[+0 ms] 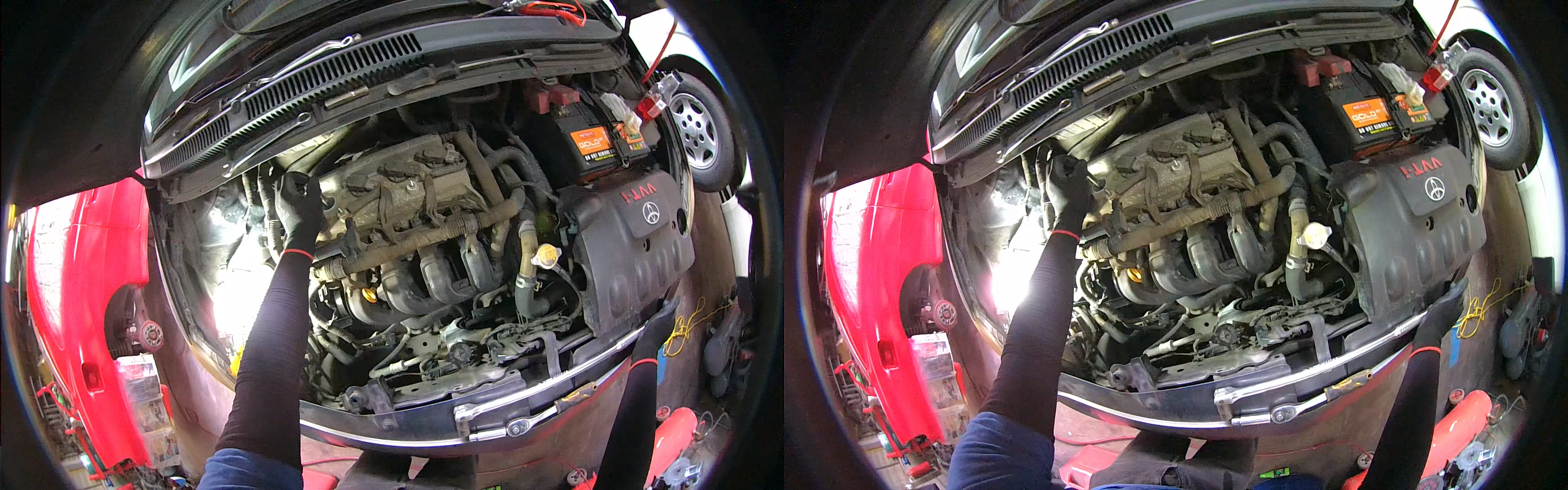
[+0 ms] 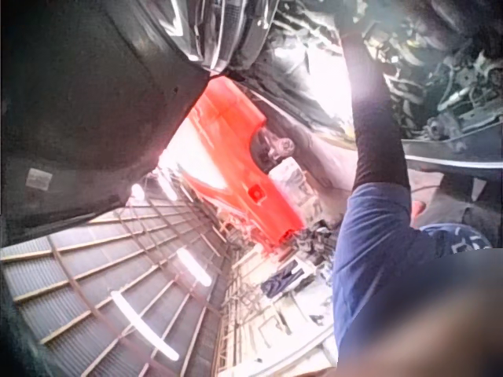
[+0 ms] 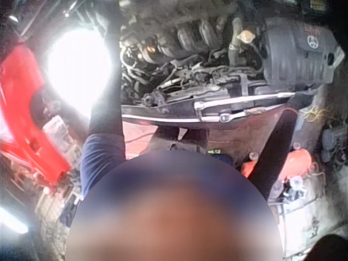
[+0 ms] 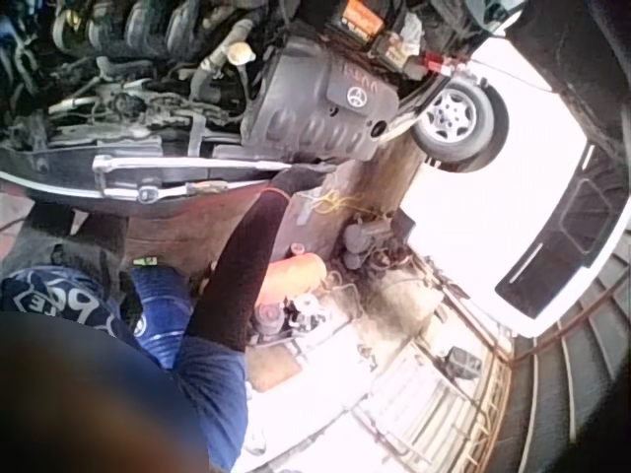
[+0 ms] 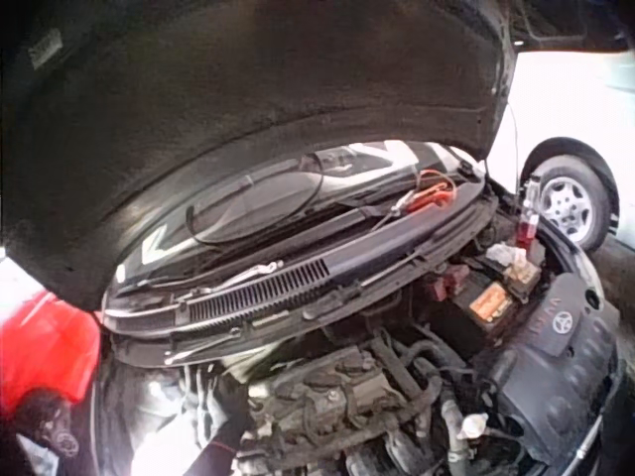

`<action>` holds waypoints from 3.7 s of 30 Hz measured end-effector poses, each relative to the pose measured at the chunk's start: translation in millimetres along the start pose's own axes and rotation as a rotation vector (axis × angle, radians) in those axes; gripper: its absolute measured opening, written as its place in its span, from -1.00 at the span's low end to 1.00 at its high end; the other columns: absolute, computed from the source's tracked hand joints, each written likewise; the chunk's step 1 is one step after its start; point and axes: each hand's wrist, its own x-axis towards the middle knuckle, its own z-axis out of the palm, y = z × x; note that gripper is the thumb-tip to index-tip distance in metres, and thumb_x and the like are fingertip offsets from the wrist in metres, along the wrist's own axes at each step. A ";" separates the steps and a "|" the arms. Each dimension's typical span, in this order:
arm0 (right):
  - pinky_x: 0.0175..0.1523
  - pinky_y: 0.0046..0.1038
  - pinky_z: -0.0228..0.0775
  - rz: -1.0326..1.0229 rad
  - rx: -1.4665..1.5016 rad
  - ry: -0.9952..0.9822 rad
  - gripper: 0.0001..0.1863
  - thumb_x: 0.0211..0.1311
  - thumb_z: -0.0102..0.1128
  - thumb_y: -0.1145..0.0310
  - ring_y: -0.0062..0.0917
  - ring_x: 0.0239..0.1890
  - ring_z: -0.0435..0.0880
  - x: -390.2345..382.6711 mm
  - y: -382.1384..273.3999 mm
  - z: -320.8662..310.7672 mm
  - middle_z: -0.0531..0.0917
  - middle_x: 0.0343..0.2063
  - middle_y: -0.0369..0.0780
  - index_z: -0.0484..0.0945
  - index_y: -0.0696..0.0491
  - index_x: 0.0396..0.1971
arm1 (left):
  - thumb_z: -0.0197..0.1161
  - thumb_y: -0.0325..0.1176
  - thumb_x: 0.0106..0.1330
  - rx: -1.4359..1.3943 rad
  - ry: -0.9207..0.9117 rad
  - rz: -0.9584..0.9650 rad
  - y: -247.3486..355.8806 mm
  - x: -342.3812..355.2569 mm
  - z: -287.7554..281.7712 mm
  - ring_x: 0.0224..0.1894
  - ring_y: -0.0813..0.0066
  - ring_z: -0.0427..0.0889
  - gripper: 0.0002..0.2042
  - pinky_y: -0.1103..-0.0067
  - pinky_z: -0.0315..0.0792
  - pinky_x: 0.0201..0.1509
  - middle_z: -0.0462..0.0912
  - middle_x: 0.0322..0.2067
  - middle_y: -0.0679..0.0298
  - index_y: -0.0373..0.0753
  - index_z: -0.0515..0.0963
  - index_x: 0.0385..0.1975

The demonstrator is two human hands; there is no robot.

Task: The person selects a socket and ratchet from a floor toolkit, then works under the hood of a grey sedan. They put on gloves, use a work light, and manipulate hoses and engine components while using the ratchet on bolts within the engine bay.

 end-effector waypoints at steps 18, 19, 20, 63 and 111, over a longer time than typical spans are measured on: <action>0.24 -0.21 0.45 -0.299 -0.563 0.043 -0.45 0.64 -0.24 0.14 -0.09 0.16 0.64 -4.8 -0.2 -4.5 0.62 0.18 0.08 0.38 0.25 0.35 | 0.39 -0.23 0.21 -0.045 0.083 -0.003 -3.7 -1.8 3.2 -0.35 -0.02 0.65 -0.78 0.20 0.49 -0.22 0.65 -0.41 0.05 -0.24 0.56 -0.40; 0.22 -0.21 0.46 -0.360 -0.441 0.028 -0.45 0.64 -0.23 0.14 -0.10 0.13 0.65 -5.2 -5.6 -3.7 0.63 0.17 0.08 0.40 0.27 0.32 | 0.41 -0.22 0.20 -0.082 0.081 -0.010 -3.0 -1.0 2.8 -0.37 -0.03 0.65 -0.77 0.20 0.48 -0.24 0.65 -0.42 0.06 -0.24 0.56 -0.40; 0.20 -0.21 0.46 -0.347 -0.351 0.037 -0.45 0.64 -0.22 0.13 -0.11 0.11 0.66 -8.5 -9.1 -3.4 0.64 0.15 0.08 0.42 0.28 0.30 | 0.44 -0.22 0.18 -0.177 0.020 -0.174 -1.7 -1.5 2.2 -0.37 -0.04 0.63 -0.76 0.20 0.47 -0.26 0.65 -0.42 0.06 -0.24 0.56 -0.41; 0.19 -0.16 0.43 -0.147 -0.277 0.022 -0.44 0.63 -0.17 0.11 -0.06 0.06 0.64 -36.7 -49.2 -0.3 0.65 0.08 0.13 0.49 0.34 0.20 | 0.42 -0.24 0.21 0.099 -0.152 -0.329 7.4 -3.5 -3.8 -0.03 0.01 0.60 -0.76 0.23 0.50 0.06 0.66 -0.19 0.05 -0.20 0.61 -0.24; 0.16 0.01 0.44 -0.191 -0.469 0.020 -0.42 0.60 -0.15 -0.03 0.12 0.05 0.59 -30.8 -33.6 2.5 0.64 0.00 0.17 0.61 0.20 0.11 | 0.37 -0.36 0.40 -0.544 0.347 -0.258 119.5 29.7 -183.9 -0.25 0.51 0.66 -0.73 0.55 0.58 -0.19 0.66 -0.24 0.18 -0.36 0.57 -0.02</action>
